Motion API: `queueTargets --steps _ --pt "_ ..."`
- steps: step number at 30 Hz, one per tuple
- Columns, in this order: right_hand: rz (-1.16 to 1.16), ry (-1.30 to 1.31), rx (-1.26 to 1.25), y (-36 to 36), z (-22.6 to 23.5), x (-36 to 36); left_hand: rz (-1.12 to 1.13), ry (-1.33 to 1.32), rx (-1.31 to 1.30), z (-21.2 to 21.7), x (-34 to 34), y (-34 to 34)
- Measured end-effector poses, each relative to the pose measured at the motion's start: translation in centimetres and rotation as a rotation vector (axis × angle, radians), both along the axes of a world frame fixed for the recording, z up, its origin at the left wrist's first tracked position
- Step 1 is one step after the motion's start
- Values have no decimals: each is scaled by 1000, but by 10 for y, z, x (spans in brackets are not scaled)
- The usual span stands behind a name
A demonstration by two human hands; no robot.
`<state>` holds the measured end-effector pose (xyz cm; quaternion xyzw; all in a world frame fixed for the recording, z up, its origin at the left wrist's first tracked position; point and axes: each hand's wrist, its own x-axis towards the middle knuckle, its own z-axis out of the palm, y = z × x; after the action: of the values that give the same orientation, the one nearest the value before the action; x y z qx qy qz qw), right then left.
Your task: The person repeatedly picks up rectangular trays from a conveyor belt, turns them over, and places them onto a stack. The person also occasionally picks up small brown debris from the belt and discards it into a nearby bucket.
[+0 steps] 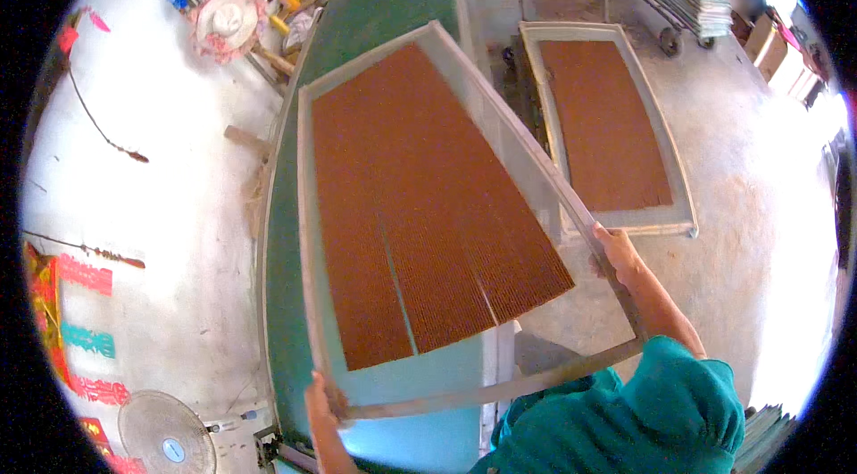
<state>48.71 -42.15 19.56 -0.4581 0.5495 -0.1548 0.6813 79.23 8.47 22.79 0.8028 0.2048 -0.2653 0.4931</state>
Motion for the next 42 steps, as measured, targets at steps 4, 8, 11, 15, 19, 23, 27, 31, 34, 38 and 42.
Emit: queueTargets --steps 4,8,11,15,19,23,27,31,34,38,42 --pt "49 23 -55 -3 9 -99 84 -67 -60 -22 -118 -2" --pt "28 65 -132 -13 24 -176 143 -99 -93 -19 -196 -19" --pt "7 74 -87 -22 40 -212 95 62 -95 13 -244 -39" --pt "12 87 -85 -48 35 -253 118 -12 -141 26 -261 -88" --pt "-126 36 -59 -102 30 -293 -260 -191 -192 4 -236 -146" --pt "-241 74 -20 -186 17 -318 -163 -140 -147 -13 -210 -261" --pt "-303 122 -19 -290 12 -336 -209 -110 -215 -42 -180 -383" --pt "-361 154 -11 -390 5 -348 -354 -126 -97 -36 -182 -510" --pt "-373 176 25 -465 -11 -349 -273 -73 -117 -55 -170 -595" --pt "-323 274 1 -547 -47 -341 -346 -55 -70 -69 -174 -690" --pt "-293 347 44 -589 -80 -338 -306 -9 -2 -118 -168 -722"
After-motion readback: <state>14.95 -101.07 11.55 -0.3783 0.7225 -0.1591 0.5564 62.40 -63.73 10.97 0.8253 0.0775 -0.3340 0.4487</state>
